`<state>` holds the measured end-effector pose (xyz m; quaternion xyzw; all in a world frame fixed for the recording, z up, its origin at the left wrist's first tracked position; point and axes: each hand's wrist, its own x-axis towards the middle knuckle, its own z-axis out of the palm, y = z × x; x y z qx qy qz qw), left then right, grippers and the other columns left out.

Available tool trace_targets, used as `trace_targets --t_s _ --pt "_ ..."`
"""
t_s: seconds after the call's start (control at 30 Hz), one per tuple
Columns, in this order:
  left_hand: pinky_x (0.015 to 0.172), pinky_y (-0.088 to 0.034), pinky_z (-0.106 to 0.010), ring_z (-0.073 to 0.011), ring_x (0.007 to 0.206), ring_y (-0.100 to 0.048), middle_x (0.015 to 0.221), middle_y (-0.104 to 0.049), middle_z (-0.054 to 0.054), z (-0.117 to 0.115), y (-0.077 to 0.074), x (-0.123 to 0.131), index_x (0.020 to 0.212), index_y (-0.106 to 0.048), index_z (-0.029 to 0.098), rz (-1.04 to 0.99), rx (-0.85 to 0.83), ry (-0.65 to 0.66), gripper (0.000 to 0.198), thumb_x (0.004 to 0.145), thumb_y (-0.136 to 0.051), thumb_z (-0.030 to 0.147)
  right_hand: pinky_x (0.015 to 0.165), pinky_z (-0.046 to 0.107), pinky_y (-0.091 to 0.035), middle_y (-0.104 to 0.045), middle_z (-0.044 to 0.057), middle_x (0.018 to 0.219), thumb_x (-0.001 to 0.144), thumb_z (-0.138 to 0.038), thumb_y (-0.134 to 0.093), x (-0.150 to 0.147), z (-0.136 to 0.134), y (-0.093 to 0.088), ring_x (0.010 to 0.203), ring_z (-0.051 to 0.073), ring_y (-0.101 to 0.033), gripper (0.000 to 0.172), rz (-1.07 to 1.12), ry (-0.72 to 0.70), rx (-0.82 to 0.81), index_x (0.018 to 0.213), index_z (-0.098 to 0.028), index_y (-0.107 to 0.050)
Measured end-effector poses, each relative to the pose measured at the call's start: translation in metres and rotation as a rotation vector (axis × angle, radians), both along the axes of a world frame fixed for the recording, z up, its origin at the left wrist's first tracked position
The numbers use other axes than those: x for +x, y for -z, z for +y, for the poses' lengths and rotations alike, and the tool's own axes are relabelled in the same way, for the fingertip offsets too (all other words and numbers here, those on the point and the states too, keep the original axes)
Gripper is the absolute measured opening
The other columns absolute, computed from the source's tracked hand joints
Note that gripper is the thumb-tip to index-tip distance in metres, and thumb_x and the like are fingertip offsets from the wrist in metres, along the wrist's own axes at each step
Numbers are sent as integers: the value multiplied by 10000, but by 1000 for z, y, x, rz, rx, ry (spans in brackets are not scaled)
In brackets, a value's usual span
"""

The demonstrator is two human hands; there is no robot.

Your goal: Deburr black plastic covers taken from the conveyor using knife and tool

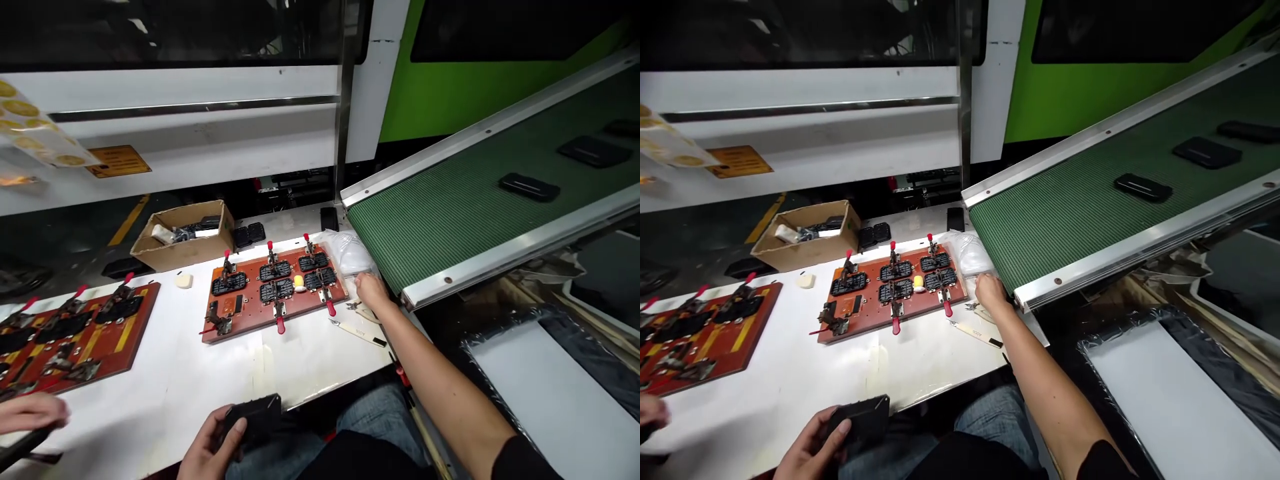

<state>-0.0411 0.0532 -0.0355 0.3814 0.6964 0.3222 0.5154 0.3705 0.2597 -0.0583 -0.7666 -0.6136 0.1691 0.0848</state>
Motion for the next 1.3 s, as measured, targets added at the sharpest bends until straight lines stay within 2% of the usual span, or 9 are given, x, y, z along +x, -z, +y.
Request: trace_targets --t_s 0.1,0.2,0.37,0.43,0.6,0.7,0.8,0.97,1.3 --pt "658 -547 -303 -179 613 -616 738 -604 56 0 4 13 1407 -608 286 -2 54 -87 855 694 -835 699 964 454 -587 -709 86 1199 1037 -388 -666 3 3 2 1070 229 -696 270 25 12 36 1173 -156 -695" --pt "750 -570 -332 -190 643 -674 701 -588 72 -1 8 19 1545 -514 315 36 62 -94 929 752 -777 721 957 446 -586 -716 77 1155 1038 -373 -665 5 4 5 1051 221 -697 240 72 32 104 1126 -152 -701" --pt "899 -585 -376 -227 781 -753 991 -794 -41 -1 16 22 1357 -710 250 -35 35 -62 755 765 -761 716 919 416 -573 -714 44 1037 1050 -379 -638 9 1 14 964 198 -688 227 191 58 231 1037 -161 -696" --pt "913 -581 -369 -206 754 -745 1119 -788 -56 1 16 25 1259 -762 244 -17 80 -48 670 773 -760 705 915 411 -555 -705 40 1010 1044 -389 -635 10 0 16 951 198 -675 236 244 64 281 1001 -163 -684" --pt "836 -570 -341 -167 695 -674 1132 -757 -52 8 9 43 1237 -769 246 76 145 -5 603 851 -677 699 846 364 -502 -709 58 930 994 -351 -597 4 -16 5 859 213 -654 185 421 74 399 954 -181 -659" --pt "906 -556 -361 -201 852 -704 1167 -723 -50 13 -3 63 1223 -777 282 129 161 21 516 893 -653 659 770 335 -476 -708 58 876 996 -424 -541 -19 -44 -10 793 220 -640 262 558 61 423 990 -194 -666" --pt "1025 -525 -387 -256 1127 -687 1226 -701 -57 20 -18 90 1162 -800 306 135 258 79 370 928 -666 560 694 303 -451 -665 15 785 1011 -541 -533 -56 -85 -22 727 198 -601 363 722 -13 346 985 -211 -680" --pt "1010 -539 -352 -229 1119 -695 1167 -723 -40 31 -28 124 1083 -817 309 73 364 152 215 903 -747 403 605 276 -424 -580 -26 661 982 -631 -608 -113 -141 -28 623 154 -530 448 989 -100 81 808 -220 -635" --pt "945 -523 -342 -210 1030 -683 1025 -723 -39 25 -17 116 960 -816 270 98 390 112 189 989 -640 332 611 257 -503 -673 10 781 890 -639 -738 -132 -157 -27 693 152 -618 439 1253 -75 -184 947 -204 -710"
